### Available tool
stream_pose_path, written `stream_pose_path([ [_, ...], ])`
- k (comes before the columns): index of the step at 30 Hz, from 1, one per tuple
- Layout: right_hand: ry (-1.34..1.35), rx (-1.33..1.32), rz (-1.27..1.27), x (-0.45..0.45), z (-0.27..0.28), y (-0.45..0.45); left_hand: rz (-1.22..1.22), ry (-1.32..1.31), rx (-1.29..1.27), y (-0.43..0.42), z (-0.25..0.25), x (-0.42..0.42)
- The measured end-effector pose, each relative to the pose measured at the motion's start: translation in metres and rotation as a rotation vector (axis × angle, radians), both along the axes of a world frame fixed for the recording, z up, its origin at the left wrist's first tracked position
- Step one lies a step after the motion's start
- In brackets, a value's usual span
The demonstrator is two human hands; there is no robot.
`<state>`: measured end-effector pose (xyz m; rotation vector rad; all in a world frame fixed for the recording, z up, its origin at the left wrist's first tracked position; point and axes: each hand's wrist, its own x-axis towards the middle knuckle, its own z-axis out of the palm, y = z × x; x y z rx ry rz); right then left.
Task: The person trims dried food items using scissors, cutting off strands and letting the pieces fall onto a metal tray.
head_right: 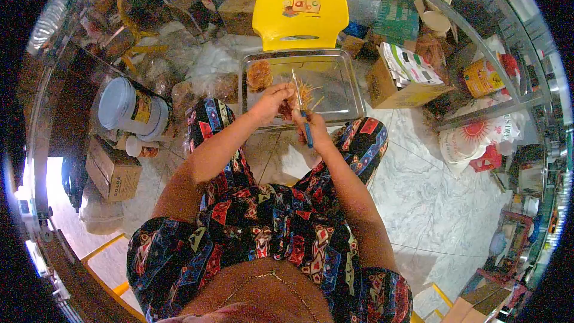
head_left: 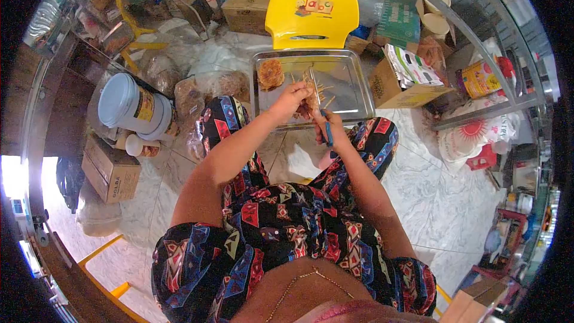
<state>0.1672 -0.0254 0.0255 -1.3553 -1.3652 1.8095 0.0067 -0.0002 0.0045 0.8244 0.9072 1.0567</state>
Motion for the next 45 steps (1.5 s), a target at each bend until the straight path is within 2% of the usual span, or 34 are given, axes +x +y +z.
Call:
stream_pose_path([
  [6,-0.065,0.017,0.026,0.002,-0.002,0.003,0.101,-0.038,-0.014,0.004,0.008,-0.005],
  [8,0.018,0.132,0.100,0.003,-0.011,0.001,0.161,-0.025,-0.006,0.008,0.014,-0.013],
  [14,0.071,0.054,0.239,0.004,-0.016,-0.002,0.282,0.020,0.082,0.018,0.018,-0.033],
  [19,0.043,0.047,0.231,0.003,-0.015,-0.004,0.322,0.095,0.103,0.019,0.023,-0.035],
  [24,0.083,-0.006,0.191,0.005,-0.017,-0.004,0.321,0.136,0.114,0.018,0.025,-0.034],
  [35,0.019,0.086,0.215,0.004,-0.015,-0.003,0.263,0.147,0.116,0.017,0.020,-0.029],
  [45,-0.075,0.087,0.145,0.004,-0.006,-0.005,0.258,0.060,0.123,0.015,0.014,-0.025],
])
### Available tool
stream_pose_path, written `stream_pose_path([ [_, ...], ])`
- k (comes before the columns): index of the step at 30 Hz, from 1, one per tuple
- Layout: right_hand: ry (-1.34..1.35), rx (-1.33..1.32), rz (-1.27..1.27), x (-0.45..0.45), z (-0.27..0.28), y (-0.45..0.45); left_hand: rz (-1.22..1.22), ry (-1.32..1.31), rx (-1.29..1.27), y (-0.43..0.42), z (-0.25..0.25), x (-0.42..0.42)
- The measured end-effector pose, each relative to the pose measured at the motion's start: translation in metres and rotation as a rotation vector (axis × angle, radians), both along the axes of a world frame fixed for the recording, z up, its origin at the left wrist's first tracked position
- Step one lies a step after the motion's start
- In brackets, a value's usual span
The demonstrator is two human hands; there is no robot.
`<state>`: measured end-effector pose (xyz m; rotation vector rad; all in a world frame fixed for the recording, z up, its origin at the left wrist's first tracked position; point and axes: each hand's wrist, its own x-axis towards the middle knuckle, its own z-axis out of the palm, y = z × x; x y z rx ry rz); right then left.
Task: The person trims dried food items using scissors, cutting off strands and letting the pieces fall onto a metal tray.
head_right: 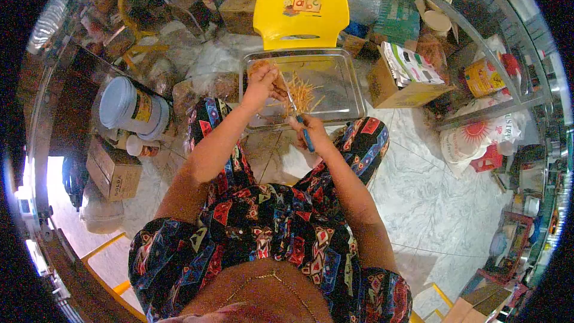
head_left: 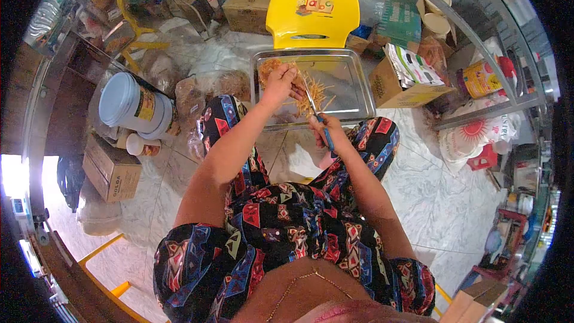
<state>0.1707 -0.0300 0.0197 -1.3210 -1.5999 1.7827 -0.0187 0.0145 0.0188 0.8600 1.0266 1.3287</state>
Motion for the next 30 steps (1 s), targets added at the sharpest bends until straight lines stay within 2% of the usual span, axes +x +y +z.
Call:
stream_pose_path([
  [6,-0.023,-0.020,-0.019,0.001,-0.006,0.001,0.011,-0.049,-0.031,-0.001,0.008,0.000],
  [8,0.064,0.014,-0.027,0.002,-0.006,0.001,0.013,-0.069,-0.055,-0.001,0.011,-0.001],
  [10,0.044,0.019,-0.021,0.003,-0.008,0.002,-0.079,0.001,-0.078,0.001,0.008,-0.007],
  [15,0.017,0.037,0.001,0.001,-0.006,0.001,-0.112,0.082,-0.038,0.004,0.001,-0.010],
  [19,0.101,-0.016,-0.002,0.000,-0.012,0.004,-0.164,0.172,-0.071,-0.004,0.001,0.001],
  [30,0.016,0.000,-0.012,0.001,-0.006,0.005,-0.095,0.032,-0.018,-0.005,-0.003,0.007],
])
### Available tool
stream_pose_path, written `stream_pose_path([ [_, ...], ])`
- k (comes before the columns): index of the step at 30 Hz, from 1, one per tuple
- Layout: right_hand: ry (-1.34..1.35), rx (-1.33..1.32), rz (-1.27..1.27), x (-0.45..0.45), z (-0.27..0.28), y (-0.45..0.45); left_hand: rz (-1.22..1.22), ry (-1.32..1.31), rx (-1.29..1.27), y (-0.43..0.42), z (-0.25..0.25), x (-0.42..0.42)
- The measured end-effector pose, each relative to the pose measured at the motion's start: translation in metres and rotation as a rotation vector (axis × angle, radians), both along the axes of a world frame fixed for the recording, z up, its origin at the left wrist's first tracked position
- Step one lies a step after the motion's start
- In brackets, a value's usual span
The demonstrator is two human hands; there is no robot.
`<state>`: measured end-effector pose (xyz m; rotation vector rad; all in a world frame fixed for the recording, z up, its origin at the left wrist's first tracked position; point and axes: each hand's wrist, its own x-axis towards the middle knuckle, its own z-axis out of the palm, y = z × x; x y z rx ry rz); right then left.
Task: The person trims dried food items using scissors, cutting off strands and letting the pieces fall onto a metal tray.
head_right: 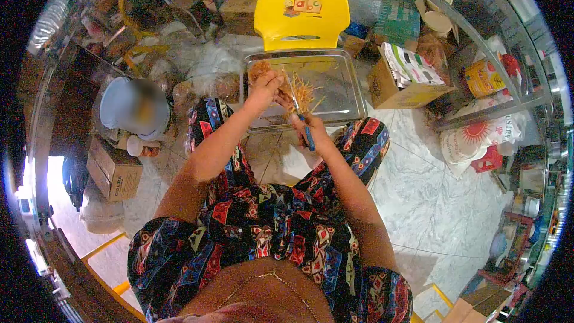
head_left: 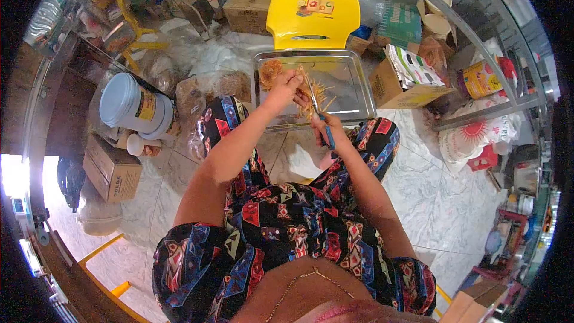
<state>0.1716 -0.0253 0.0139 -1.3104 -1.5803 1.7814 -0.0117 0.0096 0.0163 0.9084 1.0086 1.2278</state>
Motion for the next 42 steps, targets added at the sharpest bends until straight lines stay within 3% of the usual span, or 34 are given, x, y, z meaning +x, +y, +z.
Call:
stream_pose_path([
  [9,-0.047,0.048,-0.002,0.000,-0.007,0.001,0.012,0.020,-0.005,0.002,0.000,-0.002],
  [14,0.144,-0.089,-0.103,-0.005,0.002,-0.001,-0.142,0.050,-0.052,-0.004,-0.003,0.004],
  [17,0.069,0.051,-0.060,-0.002,-0.007,0.001,-0.139,0.024,-0.087,-0.008,0.002,0.008],
  [29,-0.038,-0.027,-0.093,0.001,-0.001,-0.001,-0.145,-0.048,-0.095,-0.009,0.003,0.010],
  [32,0.095,0.005,-0.069,-0.001,-0.014,0.001,-0.121,-0.026,-0.120,-0.008,0.002,0.009],
  [35,0.179,0.016,-0.117,-0.005,-0.013,0.004,-0.273,0.091,-0.042,-0.005,-0.013,0.005],
  [42,0.100,-0.100,-0.146,-0.003,-0.003,0.002,-0.228,-0.003,-0.114,-0.012,-0.002,0.011],
])
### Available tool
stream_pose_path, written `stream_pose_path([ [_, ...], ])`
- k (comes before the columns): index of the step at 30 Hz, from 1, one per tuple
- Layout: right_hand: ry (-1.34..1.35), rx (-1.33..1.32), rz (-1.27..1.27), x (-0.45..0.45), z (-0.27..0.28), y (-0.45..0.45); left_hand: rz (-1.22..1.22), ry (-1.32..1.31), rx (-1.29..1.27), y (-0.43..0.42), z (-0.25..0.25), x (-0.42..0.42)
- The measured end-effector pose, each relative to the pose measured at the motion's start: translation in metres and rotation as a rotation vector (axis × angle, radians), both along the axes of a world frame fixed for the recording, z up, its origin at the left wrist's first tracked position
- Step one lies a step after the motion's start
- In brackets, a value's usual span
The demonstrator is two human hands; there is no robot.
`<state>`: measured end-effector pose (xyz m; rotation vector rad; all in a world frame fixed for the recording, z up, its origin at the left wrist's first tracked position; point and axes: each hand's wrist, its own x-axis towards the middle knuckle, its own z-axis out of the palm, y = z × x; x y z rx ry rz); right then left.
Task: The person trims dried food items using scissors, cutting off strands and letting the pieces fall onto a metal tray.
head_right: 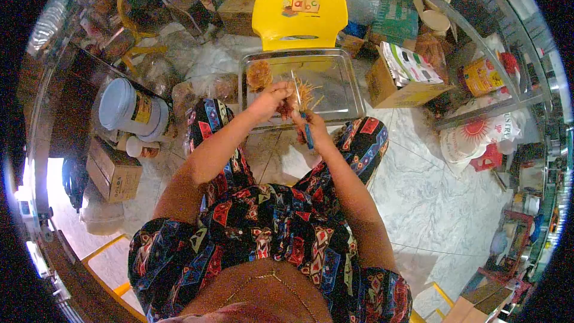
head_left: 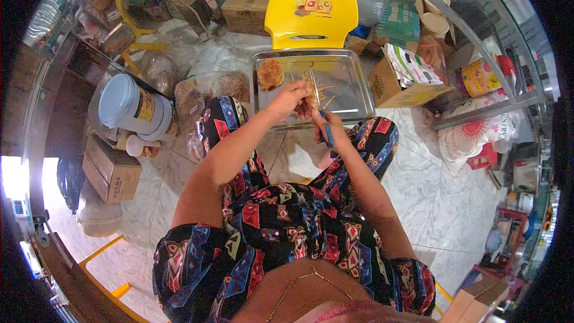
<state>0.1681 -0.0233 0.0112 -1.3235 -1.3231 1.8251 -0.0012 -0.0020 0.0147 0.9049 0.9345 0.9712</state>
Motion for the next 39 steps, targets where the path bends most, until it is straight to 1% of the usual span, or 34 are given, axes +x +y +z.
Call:
stream_pose_path([
  [5,-0.130,0.111,0.010,0.000,0.009,-0.003,0.009,-0.012,0.017,0.000,0.000,0.000],
  [9,-0.175,0.087,0.003,-0.001,0.012,-0.001,0.044,-0.077,-0.025,0.002,0.004,0.000],
  [11,-0.124,0.034,0.035,0.000,0.008,0.000,0.071,-0.097,-0.041,0.004,0.005,-0.003],
  [12,-0.123,0.033,0.035,0.000,0.006,0.000,0.140,-0.053,-0.022,0.008,0.006,-0.007],
  [13,-0.037,0.024,0.057,0.000,0.004,-0.002,0.209,-0.008,-0.003,0.011,0.007,-0.010],
  [14,0.049,0.014,0.077,0.000,0.003,-0.003,0.208,-0.007,-0.005,0.014,0.007,-0.014],
  [15,0.050,0.012,0.077,0.002,0.000,-0.003,0.243,0.001,0.013,0.015,0.009,-0.019],
  [16,0.051,0.034,0.149,0.003,-0.002,-0.002,0.278,0.010,0.033,0.017,0.010,-0.023],
  [17,0.052,0.056,0.221,0.004,-0.003,-0.002,0.279,0.011,0.033,0.019,0.010,-0.026],
  [20,0.017,0.075,0.246,0.003,-0.003,-0.003,0.290,0.038,0.074,0.022,0.008,-0.030],
  [23,0.053,0.070,0.174,0.001,-0.006,-0.005,0.308,0.072,0.095,0.021,0.011,-0.028],
  [26,0.017,0.020,0.239,0.002,-0.004,-0.003,0.308,0.076,0.083,0.019,0.013,-0.027],
  [33,0.014,0.002,0.214,0.001,0.003,-0.005,0.235,0.089,0.100,0.023,0.002,-0.026],
  [36,0.033,0.030,0.204,0.002,-0.003,-0.004,0.234,0.091,0.089,0.021,0.006,-0.024],
  [39,-0.047,0.078,0.214,0.002,0.003,-0.005,0.236,0.087,0.085,0.020,0.007,-0.023],
])
